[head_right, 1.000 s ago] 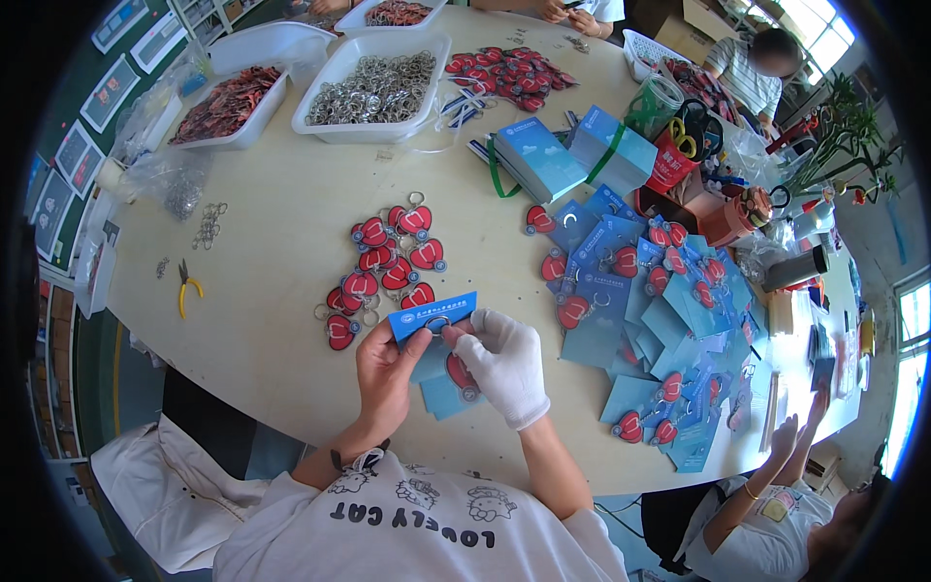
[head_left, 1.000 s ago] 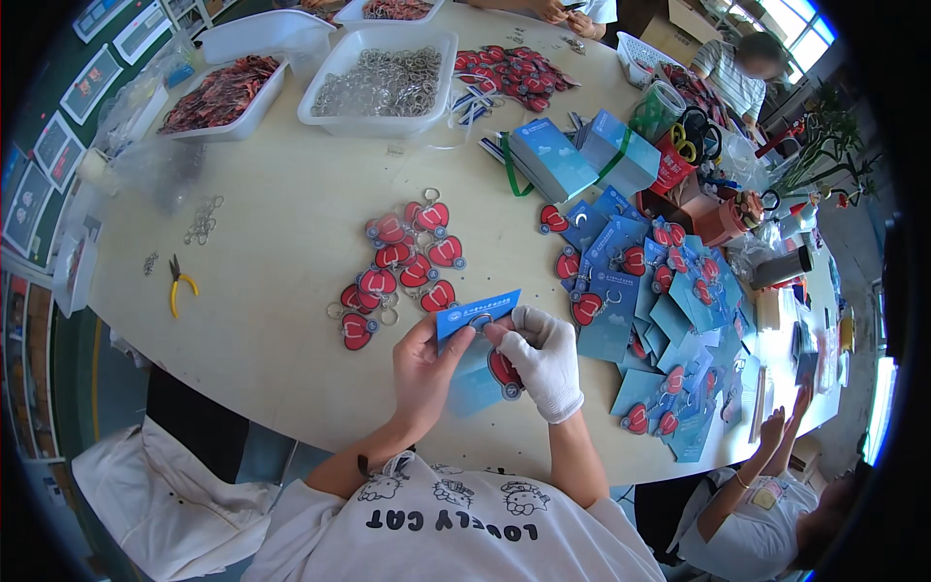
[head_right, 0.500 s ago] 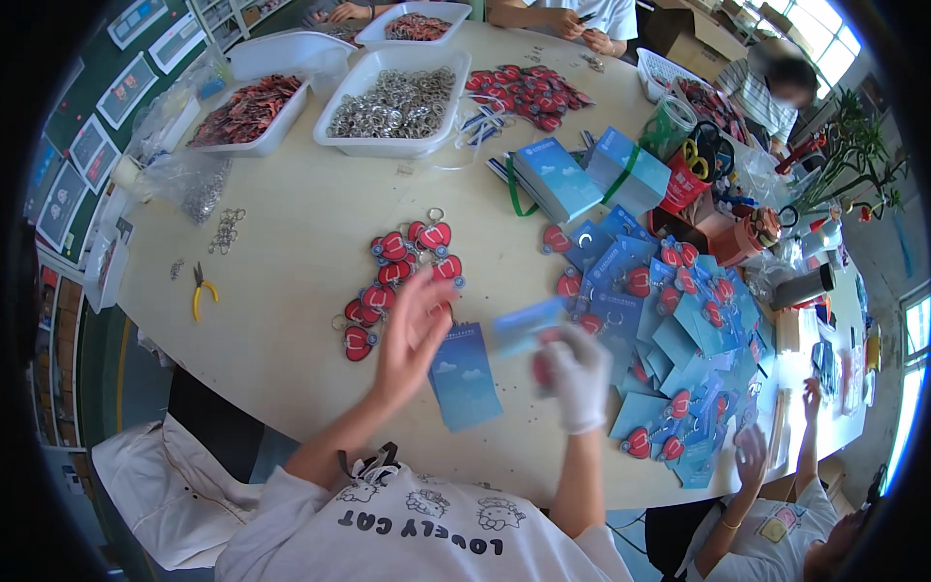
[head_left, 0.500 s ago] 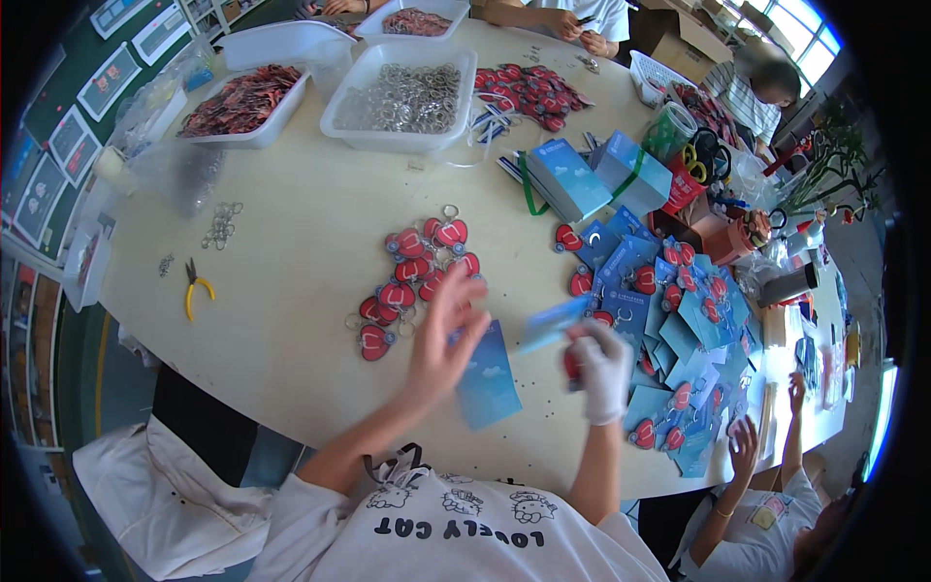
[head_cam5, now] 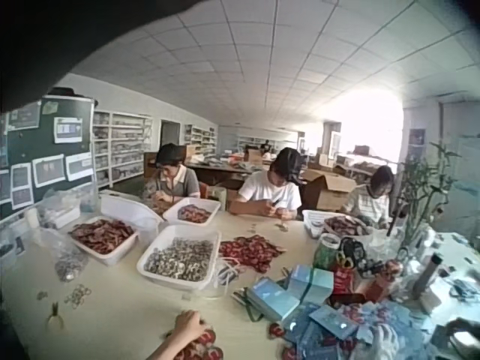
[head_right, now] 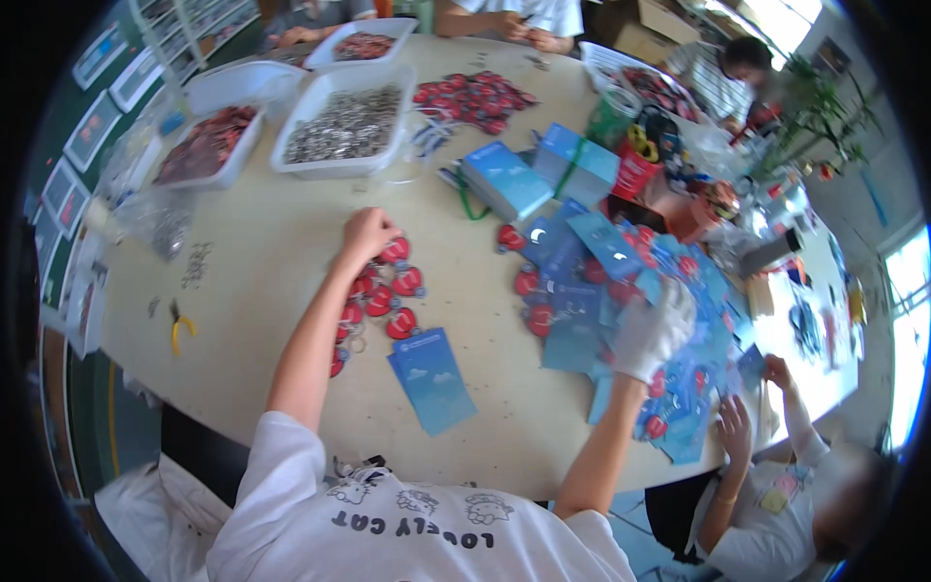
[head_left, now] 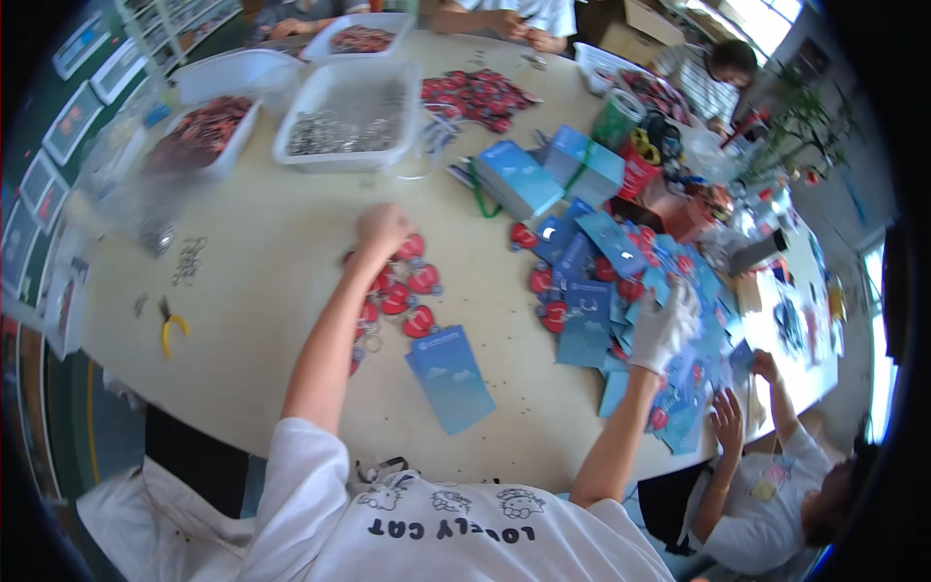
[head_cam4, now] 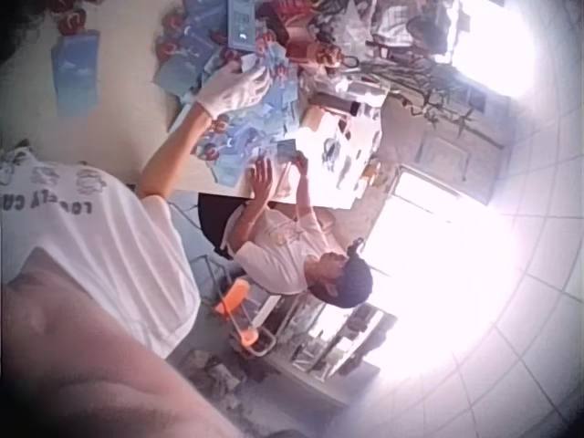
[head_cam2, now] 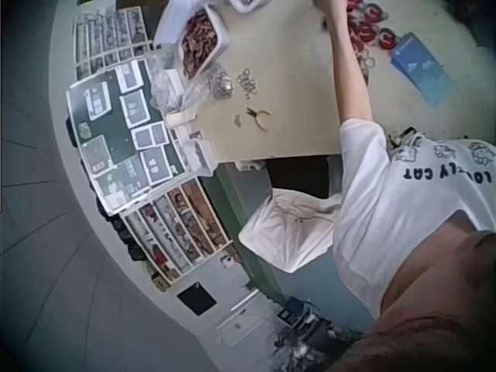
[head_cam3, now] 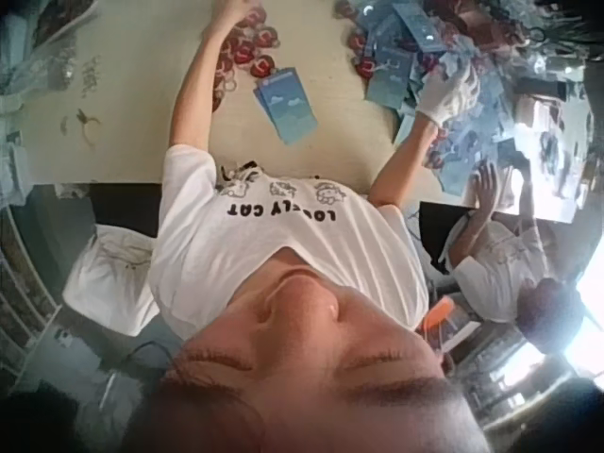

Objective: The person attaches red heart-shaped keychains to blue cardboard backings using a metal ring. They then place the assembled keychains into a clear plastic bag.

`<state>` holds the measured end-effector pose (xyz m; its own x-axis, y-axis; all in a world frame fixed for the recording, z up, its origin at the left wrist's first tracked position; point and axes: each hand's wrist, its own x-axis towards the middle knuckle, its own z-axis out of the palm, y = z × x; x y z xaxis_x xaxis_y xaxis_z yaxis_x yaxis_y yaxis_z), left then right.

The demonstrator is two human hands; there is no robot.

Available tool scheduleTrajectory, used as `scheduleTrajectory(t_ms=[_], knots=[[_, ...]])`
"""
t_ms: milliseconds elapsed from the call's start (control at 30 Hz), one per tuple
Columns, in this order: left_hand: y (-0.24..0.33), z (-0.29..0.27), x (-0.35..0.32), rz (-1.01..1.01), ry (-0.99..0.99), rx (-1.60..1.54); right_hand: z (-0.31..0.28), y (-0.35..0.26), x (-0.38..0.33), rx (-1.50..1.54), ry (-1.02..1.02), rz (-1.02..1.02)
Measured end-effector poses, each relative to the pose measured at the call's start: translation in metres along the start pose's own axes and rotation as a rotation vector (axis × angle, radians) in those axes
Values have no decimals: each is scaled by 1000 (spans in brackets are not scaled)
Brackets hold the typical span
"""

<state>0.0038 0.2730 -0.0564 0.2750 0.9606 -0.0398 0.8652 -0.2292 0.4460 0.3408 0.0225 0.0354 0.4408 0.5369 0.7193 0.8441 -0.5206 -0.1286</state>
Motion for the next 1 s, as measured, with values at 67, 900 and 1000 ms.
scheduleTrajectory(t_ms=[67,900,1000], knots=[[-35,20,3,151,352,-184,-10,-31,-2,71,2,-90],[51,14,-233,174,265,53,-54,-99,-124,1613,-1507,455],[54,23,-236,192,266,-53,-48,-113,-147,1347,-1267,-99]])
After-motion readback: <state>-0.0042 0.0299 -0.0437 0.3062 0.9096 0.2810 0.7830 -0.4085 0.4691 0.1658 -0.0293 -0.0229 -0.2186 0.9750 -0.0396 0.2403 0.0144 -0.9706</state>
